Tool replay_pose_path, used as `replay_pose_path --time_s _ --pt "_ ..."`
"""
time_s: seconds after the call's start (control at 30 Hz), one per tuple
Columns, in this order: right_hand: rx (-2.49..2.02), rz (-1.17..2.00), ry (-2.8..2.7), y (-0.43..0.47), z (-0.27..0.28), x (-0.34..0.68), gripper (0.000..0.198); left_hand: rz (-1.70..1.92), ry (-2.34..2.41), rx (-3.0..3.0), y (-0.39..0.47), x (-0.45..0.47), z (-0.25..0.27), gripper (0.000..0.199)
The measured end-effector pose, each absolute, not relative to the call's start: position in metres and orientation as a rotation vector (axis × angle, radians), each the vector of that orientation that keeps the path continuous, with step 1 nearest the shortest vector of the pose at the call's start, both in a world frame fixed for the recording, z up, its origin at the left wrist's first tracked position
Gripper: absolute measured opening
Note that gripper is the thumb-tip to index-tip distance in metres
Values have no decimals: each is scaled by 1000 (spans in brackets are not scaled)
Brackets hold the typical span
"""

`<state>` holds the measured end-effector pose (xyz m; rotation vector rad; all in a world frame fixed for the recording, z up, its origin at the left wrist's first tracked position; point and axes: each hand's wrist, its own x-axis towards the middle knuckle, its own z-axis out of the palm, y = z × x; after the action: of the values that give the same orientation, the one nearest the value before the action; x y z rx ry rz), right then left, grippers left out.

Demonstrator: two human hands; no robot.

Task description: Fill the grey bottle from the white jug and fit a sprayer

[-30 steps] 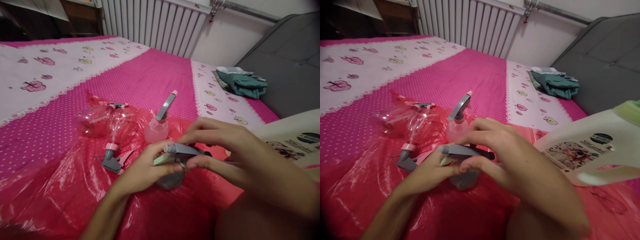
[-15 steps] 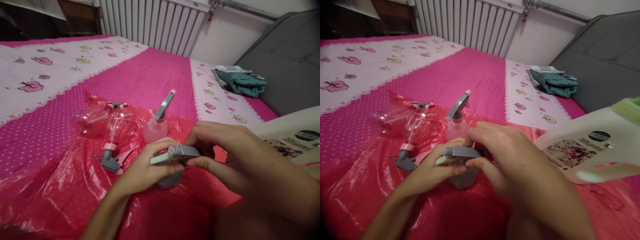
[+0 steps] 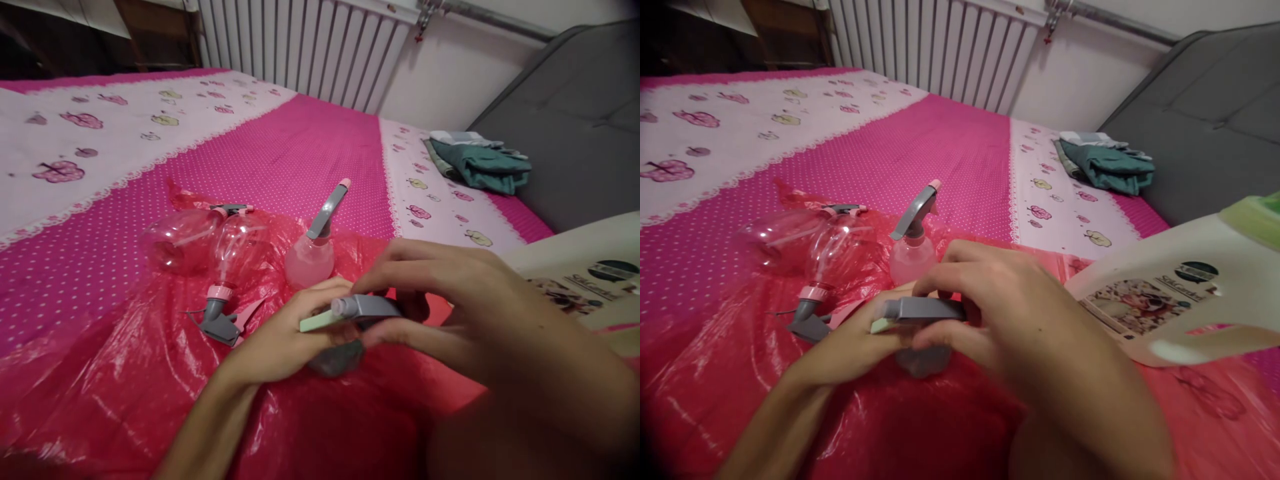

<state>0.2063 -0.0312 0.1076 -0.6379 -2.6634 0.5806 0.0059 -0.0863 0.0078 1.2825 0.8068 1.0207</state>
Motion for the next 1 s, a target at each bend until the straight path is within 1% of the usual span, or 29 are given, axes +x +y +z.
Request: replay_pose_path --time_s 0.1,0.2,0.27,0.33,0.4,0.43,0.57,0.6,0.67,0.7,0.8,0.9,1.0 --pt "-638 582 -2671 -31 105 204 4 1038 807 1306 -86 6 7 14" --pt "-699 528 -2644 -34 101 203 9 1010 783 1350 -87 2 7 20" --pt "-745 509 -2630 -35 101 202 13 992 792 1396 -89 -5 9 34" --pt "-792 560 -2628 -35 102 200 12 1002 880 1442 -94 -13 14 53" --pt "-850 645 -2633 -34 106 197 9 1040 1043 1492 -98 -19 22 60" --pt "-877 679 -2627 -34 107 196 9 1060 1122 1521 -101 -20 27 59" --pt "-939 714 -2575 -37 112 191 12 1153 1305 1692 -107 -11 48 42" --pt "-939 698 -2565 -38 113 190 15 1182 1348 1761 -108 -7 52 37" --pt "-953 645 -2578 -40 114 188 28 1244 1438 1897 -109 -2 55 27" --pt "-977 637 -2583 -40 114 186 28 1259 1488 1954 -109 0 56 26" --pt "-1067 629 -2562 -38 114 183 20 1288 1624 2110 -108 6 57 27" --pt "-1115 618 -2544 -36 115 181 21 1317 1729 2285 -109 16 61 28" --pt "-1124 619 -2551 -33 116 178 20 1307 1777 2386 -106 29 66 22"
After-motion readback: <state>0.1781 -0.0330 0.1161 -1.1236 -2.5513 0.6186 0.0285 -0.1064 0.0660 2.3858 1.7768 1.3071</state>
